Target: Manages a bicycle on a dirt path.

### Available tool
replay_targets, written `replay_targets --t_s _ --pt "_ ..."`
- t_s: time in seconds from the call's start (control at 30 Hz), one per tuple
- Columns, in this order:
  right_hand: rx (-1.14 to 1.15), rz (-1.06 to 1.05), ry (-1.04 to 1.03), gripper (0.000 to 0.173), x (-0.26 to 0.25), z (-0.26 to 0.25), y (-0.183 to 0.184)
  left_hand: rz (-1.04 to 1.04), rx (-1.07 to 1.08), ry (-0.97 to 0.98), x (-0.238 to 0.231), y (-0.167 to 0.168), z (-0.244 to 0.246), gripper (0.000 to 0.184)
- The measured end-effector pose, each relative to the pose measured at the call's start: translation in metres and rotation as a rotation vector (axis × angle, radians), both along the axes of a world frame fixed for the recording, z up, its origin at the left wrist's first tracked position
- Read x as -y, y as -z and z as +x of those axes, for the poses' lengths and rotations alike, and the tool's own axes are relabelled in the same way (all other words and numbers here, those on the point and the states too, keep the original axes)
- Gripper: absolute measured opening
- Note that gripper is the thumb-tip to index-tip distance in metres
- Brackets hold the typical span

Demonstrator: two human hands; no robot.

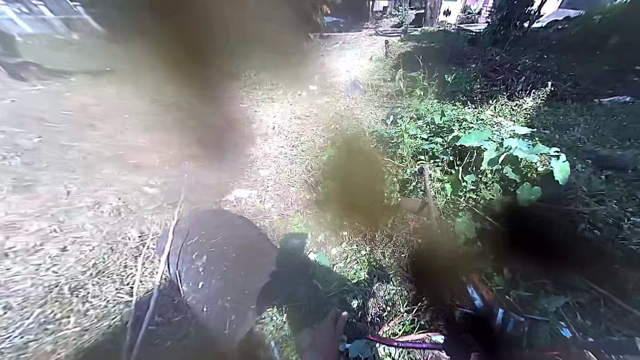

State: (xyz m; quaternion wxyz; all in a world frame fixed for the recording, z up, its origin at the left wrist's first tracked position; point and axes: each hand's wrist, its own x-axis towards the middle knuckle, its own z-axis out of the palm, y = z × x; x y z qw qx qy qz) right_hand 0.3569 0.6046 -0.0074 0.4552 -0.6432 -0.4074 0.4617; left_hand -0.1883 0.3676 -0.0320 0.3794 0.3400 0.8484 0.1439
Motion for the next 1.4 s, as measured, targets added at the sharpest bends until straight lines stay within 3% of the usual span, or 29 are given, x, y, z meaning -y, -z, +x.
replay_targets --t_s 0.13,0.33,0.77,0.97,1.1,1.2,1.4 --pt "0.059 -0.05 0.025 0.049 -0.002 -0.042 -0.029 0.007 -0.005 0.005 -0.037 -0.019 -0.041 0.057" --pt "0.234 -0.172 -0.062 0.046 -0.01 -0.081 -0.034 -0.072 0.035 0.024 -0.049 0.005 -0.082 0.056" --pt "0.404 -0.303 -0.113 0.046 -0.01 -0.123 0.008 -0.237 0.124 0.041 0.004 0.058 -0.104 0.059" --pt "0.42 -0.318 -0.153 0.059 -0.012 -0.163 -0.011 -0.178 0.177 -0.078 0.034 0.042 -0.111 0.055" --pt "0.39 -0.282 -0.184 0.052 -0.018 -0.191 -0.023 -0.158 0.143 -0.135 0.048 0.037 -0.121 0.057" --pt "0.368 -0.284 -0.228 0.06 -0.029 -0.209 -0.021 -0.17 0.129 -0.159 0.055 0.024 -0.128 0.058" --pt "0.406 -0.243 -0.318 0.053 -0.048 -0.227 -0.004 -0.165 0.122 -0.229 0.075 0.023 -0.133 0.056"
